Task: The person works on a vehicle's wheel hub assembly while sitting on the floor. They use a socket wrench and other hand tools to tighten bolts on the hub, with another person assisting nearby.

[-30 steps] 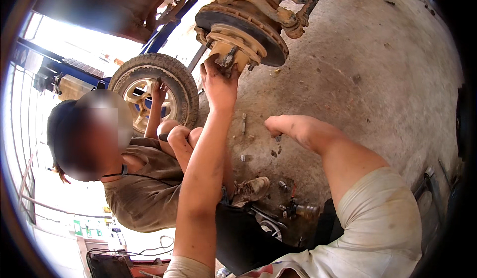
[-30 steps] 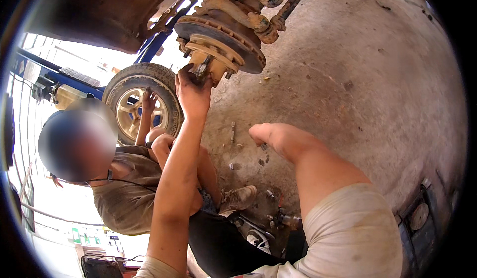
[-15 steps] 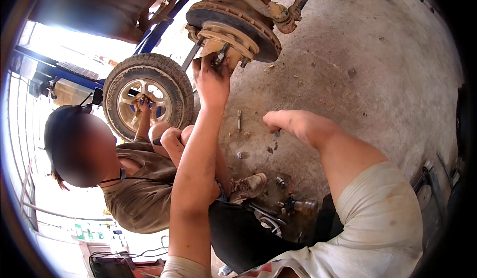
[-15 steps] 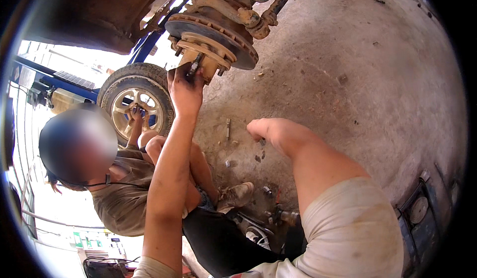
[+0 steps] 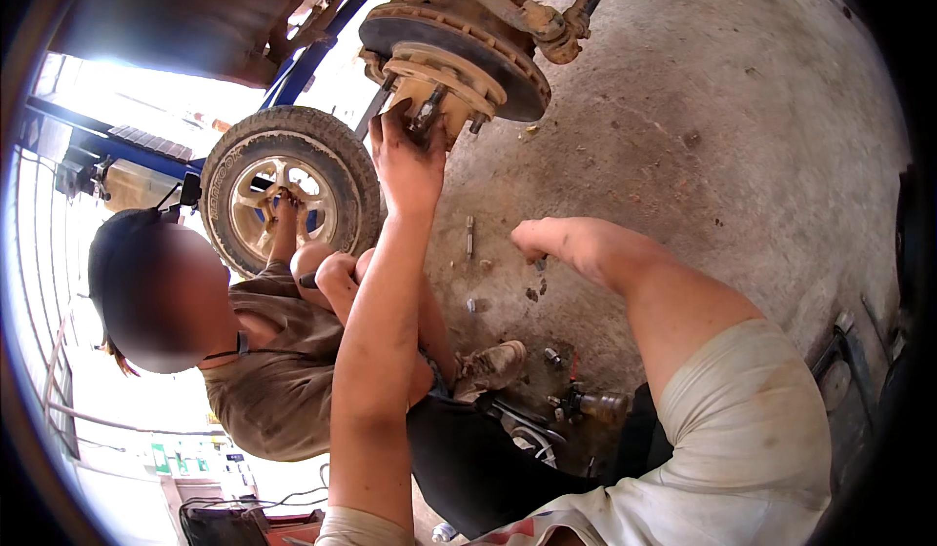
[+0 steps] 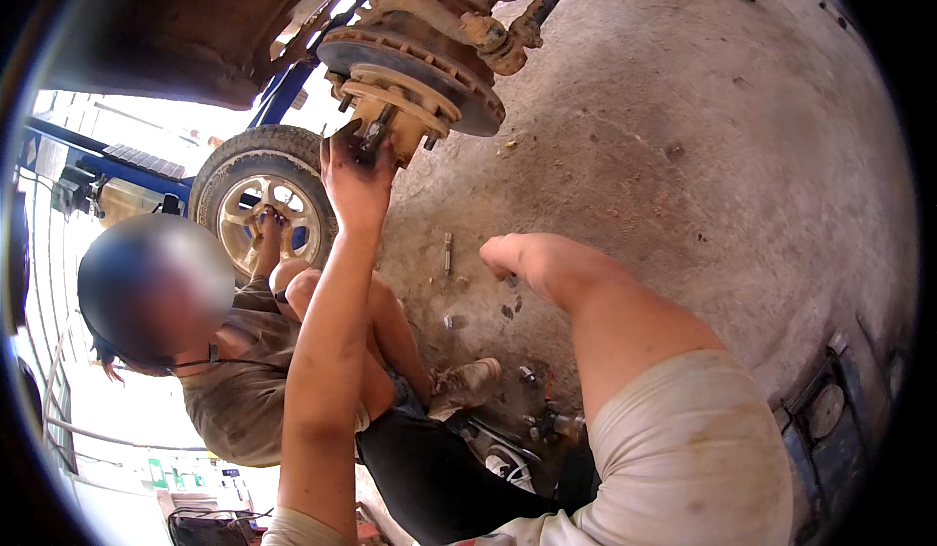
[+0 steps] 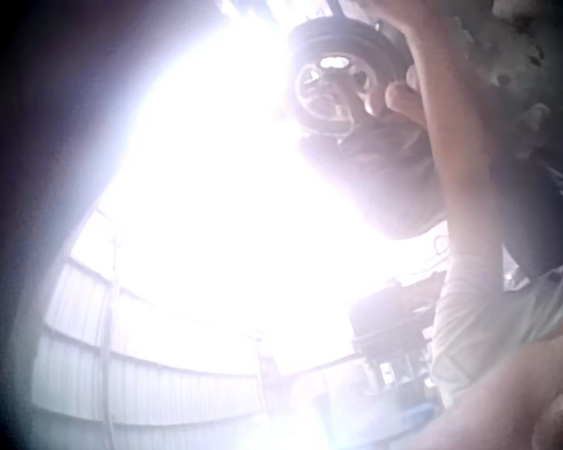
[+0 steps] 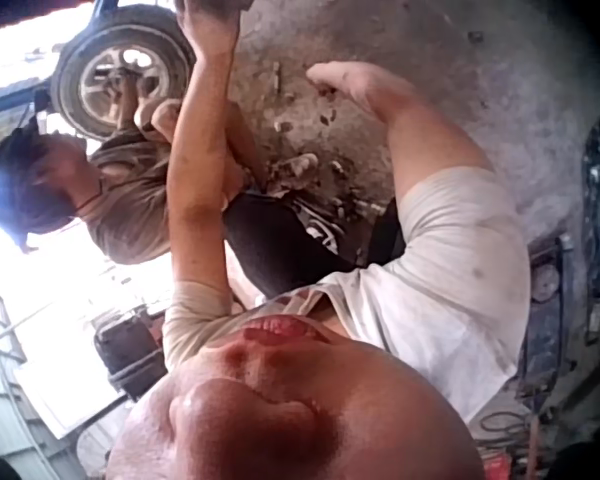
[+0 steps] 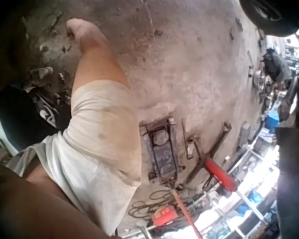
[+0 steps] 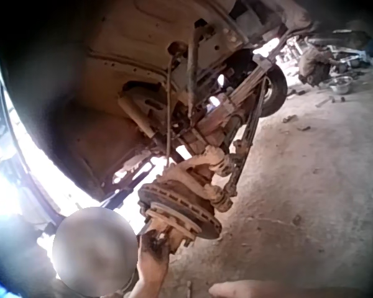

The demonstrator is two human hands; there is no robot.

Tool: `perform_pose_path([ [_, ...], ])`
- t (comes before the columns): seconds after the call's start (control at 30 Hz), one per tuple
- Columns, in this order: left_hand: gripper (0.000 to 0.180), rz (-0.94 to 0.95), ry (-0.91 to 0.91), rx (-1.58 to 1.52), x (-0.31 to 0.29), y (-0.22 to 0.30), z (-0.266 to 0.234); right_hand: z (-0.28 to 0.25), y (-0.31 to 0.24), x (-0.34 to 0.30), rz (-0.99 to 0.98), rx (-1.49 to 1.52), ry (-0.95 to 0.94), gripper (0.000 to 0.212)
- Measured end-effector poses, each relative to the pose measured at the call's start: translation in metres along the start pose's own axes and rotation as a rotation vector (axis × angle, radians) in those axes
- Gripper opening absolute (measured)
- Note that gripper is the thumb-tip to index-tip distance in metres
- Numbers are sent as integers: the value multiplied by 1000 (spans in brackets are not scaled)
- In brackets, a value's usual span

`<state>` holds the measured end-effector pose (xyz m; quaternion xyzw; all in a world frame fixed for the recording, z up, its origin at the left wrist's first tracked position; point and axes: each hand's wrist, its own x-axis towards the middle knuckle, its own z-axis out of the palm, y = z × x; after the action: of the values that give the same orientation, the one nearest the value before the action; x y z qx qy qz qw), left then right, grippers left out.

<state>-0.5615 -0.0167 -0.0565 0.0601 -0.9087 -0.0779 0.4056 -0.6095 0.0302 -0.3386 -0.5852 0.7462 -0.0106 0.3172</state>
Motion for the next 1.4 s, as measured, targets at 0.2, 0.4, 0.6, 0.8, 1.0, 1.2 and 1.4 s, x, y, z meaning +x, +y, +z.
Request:
perform_pose_path([
  [0.2,30,-41,-14,24,5,10,-4,-10,1,-13,-38,-24,-21,28],
  [0.4,29,-5,-21,12,7,3,-2,-5,3,-6,-51,-38,18,26],
  [0.6,27,-8,5,-12,5,-2,-1,-2,-1,-5,-41,-22,32,27],
  [0.8,29,-68,-7,33,4,2,0,-8,-3,-14,-23,9,31,25],
  [1.0,32,-86,18,88,8,3,9,-3,7,-9,-45,-13,71,23],
  [1.2,33,-80,23,51,1,2,7,-5,1,-18,-12,36,48,23],
  [1.4,30,-23,58,-17,-1,1,3,-9,-1,-19,-21,13,35,24],
])
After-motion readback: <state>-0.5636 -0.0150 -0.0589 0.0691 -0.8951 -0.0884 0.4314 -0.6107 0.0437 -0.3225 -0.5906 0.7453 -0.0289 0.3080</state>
